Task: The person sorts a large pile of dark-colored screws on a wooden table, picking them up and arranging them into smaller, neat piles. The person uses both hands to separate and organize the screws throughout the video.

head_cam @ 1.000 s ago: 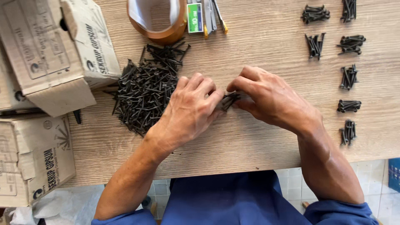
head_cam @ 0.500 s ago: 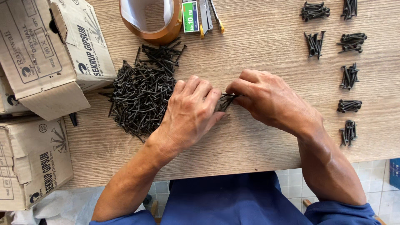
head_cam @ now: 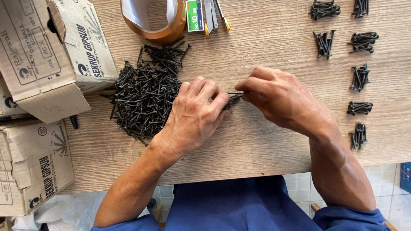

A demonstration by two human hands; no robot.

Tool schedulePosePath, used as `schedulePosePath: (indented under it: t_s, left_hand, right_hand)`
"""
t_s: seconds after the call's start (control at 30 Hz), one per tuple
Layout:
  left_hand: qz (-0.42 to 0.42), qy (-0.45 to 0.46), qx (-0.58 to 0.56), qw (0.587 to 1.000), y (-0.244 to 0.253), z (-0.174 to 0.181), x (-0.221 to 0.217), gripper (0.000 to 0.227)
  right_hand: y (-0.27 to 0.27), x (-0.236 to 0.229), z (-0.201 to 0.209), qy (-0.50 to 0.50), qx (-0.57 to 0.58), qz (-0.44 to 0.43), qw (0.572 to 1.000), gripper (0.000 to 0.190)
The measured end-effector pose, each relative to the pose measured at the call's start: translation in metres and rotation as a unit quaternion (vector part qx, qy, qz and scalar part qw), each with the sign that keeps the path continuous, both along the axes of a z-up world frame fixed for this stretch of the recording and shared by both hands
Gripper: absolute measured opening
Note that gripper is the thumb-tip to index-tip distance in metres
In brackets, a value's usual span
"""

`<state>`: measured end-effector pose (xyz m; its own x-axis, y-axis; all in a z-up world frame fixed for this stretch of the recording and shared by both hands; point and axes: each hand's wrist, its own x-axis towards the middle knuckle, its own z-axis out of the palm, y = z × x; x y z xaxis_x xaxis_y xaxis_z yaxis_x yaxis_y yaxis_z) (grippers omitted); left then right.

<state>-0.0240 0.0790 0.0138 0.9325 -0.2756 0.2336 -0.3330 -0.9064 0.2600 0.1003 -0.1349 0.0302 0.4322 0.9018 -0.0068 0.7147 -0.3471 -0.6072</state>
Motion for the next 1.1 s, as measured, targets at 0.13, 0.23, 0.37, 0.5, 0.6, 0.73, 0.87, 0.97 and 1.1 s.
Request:
schedulePosePath:
  t_s: [0.13, 0.23, 0.37, 0.5, 0.6, 0.73, 0.87, 0.97, 1.1]
  left_hand:
    - [-0.005, -0.008, -0.015, 1.000, 0.000, 0.003, 0.000, 0.024]
    - [-0.008, -0.011, -0.022, 1.000, 0.000, 0.005, -0.001, 0.017]
    - [-0.026, -0.002, -0.031, 0.999, 0.002, 0.005, 0.000, 0.006]
    - [-0.036, 0.004, -0.033, 0.999, 0.003, 0.005, 0.000, 0.017]
    - [-0.030, 0.011, -0.030, 0.999, 0.004, 0.005, 0.000, 0.026]
    - [-0.015, 0.039, -0.030, 0.999, 0.004, 0.003, 0.000, 0.056]
    - [-0.021, 0.016, -0.026, 0.999, 0.004, 0.004, 0.000, 0.030]
    - [-0.026, 0.002, -0.030, 0.999, 0.004, 0.004, 0.001, 0.013]
    - [-0.034, 0.008, -0.027, 0.999, 0.005, 0.006, 0.000, 0.014]
  right_hand:
    - [-0.003, 0.003, -0.003, -0.036, 0.005, -0.006, 0.999, 0.013]
    - [-0.004, 0.003, -0.005, -0.065, -0.007, -0.012, 0.998, 0.012]
    - [-0.006, 0.003, -0.009, -0.096, -0.013, -0.018, 0.995, 0.007]
    - [-0.003, 0.000, -0.006, -0.098, -0.021, -0.017, 0.995, 0.006]
    - [-0.001, -0.002, -0.005, -0.091, -0.018, -0.013, 0.996, 0.009]
    - [0.001, -0.004, -0.003, -0.084, -0.007, -0.012, 0.996, 0.014]
    - [0.000, -0.006, -0.007, -0.074, -0.022, 0.023, 0.997, 0.014]
    - [-0.001, -0.005, 0.000, -0.051, -0.047, 0.030, 0.997, 0.019]
    - [-0.005, 0.003, 0.000, -0.048, 0.012, 0.003, 0.999, 0.013]
